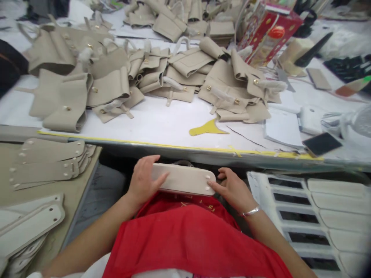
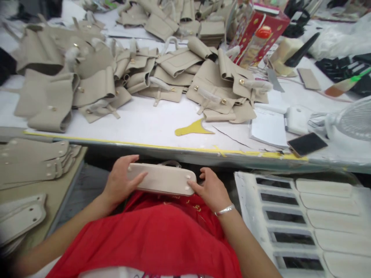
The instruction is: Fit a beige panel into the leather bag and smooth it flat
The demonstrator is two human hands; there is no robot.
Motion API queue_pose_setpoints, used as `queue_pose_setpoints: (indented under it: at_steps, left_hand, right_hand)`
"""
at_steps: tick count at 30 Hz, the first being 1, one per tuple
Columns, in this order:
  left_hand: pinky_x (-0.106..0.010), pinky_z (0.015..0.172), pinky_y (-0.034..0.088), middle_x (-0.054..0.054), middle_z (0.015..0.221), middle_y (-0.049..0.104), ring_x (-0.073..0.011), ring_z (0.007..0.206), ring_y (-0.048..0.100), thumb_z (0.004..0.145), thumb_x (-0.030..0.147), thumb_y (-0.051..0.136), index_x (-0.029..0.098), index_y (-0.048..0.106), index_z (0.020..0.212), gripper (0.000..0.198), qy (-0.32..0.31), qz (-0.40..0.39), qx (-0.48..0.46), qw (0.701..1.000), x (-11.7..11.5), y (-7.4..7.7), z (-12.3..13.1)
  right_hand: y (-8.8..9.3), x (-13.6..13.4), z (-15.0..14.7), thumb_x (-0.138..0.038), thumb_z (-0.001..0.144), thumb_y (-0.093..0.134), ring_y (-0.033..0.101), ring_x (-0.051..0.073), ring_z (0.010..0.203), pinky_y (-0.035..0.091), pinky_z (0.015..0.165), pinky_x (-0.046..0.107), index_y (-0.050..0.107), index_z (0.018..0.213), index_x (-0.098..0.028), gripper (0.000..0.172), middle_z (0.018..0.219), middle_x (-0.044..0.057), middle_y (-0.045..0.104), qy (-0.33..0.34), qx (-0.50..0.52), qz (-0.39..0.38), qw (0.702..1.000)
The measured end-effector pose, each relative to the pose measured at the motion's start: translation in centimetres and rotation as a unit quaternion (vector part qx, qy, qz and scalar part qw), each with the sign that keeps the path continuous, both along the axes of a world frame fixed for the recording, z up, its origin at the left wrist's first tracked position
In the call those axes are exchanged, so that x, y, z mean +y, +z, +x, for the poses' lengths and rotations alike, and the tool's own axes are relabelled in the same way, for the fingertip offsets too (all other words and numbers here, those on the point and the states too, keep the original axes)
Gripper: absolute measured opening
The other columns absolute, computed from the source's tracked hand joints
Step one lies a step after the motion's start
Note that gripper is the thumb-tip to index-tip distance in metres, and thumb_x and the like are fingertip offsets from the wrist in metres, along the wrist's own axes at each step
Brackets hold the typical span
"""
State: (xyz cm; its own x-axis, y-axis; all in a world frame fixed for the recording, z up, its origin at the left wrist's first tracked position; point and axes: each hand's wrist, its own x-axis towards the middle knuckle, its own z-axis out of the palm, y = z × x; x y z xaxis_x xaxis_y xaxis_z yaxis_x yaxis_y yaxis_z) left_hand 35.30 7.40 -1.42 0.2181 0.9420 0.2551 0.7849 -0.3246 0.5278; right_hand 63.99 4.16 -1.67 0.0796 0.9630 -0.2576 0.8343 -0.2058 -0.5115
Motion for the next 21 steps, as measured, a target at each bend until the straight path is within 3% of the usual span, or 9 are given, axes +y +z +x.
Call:
queue_pose_setpoints:
  at_steps: [3, 5, 8, 12, 16, 21]
  left_hand:
    - [-0.029, 0.07, 0.046, -0.004, 0.086, 0.057, -0.0164, 0.075, 0.055, 0.077, 0.043, 0.055, 0.016, 0.053, 0.1, 0.035, 0.123, -0.105, -0.041, 0.986, -0.5, -0.6, -4.5]
    - [-0.025, 0.06, 0.044, -0.001, 0.076, 0.056, -0.0133, 0.064, 0.053, 0.077, 0.046, 0.055, 0.017, 0.055, 0.09, 0.032, 0.142, -0.186, -0.085, 0.969, -0.8, -1.2, -6.1]
    - [-0.023, 0.056, 0.041, 0.001, 0.067, 0.057, -0.0123, 0.06, 0.053, 0.075, 0.046, 0.056, 0.017, 0.056, 0.079, 0.029, 0.147, -0.239, -0.139, 0.95, -1.0, -1.9, -6.7]
    - [-0.022, 0.054, 0.039, 0.0, 0.064, 0.058, -0.0119, 0.058, 0.052, 0.072, 0.043, 0.06, 0.015, 0.057, 0.073, 0.028, 0.153, -0.257, -0.171, 0.939, -0.8, -1.9, -6.9]
    - [-0.022, 0.053, 0.039, -0.001, 0.063, 0.06, -0.012, 0.058, 0.053, 0.071, 0.046, 0.06, 0.015, 0.059, 0.07, 0.031, 0.133, -0.281, -0.178, 0.934, -0.4, -1.8, -7.6]
    - [-0.02, 0.05, 0.036, -0.001, 0.06, 0.06, -0.0111, 0.055, 0.051, 0.069, 0.048, 0.061, 0.013, 0.062, 0.066, 0.035, 0.124, -0.303, -0.192, 0.925, 0.1, -2.2, -8.1]
  right_hand:
    - [0.8, 0.8, -2.3, -0.046, 0.076, 0.056, 0.056, 0.022, 0.095, 0.045, 0.082, 0.035, 0.039, 0.124, -0.013, 0.061, 0.115, 0.014, 0.054, 0.107, -0.029, 0.117, 0.987]
    - [1.2, 1.5, -5.0, -0.048, 0.075, 0.057, 0.047, 0.025, 0.112, 0.037, 0.095, 0.039, 0.036, 0.128, -0.012, 0.068, 0.125, 0.015, 0.048, 0.219, -0.038, 0.164, 0.961]
    - [1.1, 2.6, -9.4, -0.055, 0.065, 0.065, 0.041, 0.029, 0.117, 0.031, 0.1, 0.044, 0.038, 0.128, -0.011, 0.082, 0.129, 0.017, 0.044, 0.332, -0.049, 0.155, 0.929]
    - [0.1, 3.7, -12.6, -0.05, 0.058, 0.071, 0.047, 0.03, 0.106, 0.035, 0.094, 0.043, 0.044, 0.12, -0.01, 0.079, 0.117, 0.016, 0.052, 0.345, -0.066, 0.119, 0.929]
    - [-0.2, 3.9, -12.9, -0.043, 0.058, 0.07, 0.048, 0.028, 0.102, 0.037, 0.09, 0.04, 0.044, 0.119, -0.01, 0.074, 0.114, 0.014, 0.053, 0.338, -0.069, 0.119, 0.931]
    - [-0.1, 3.9, -12.7, -0.049, 0.062, 0.066, 0.048, 0.028, 0.101, 0.037, 0.088, 0.04, 0.045, 0.117, -0.011, 0.07, 0.113, 0.015, 0.053, 0.342, -0.071, 0.121, 0.929]
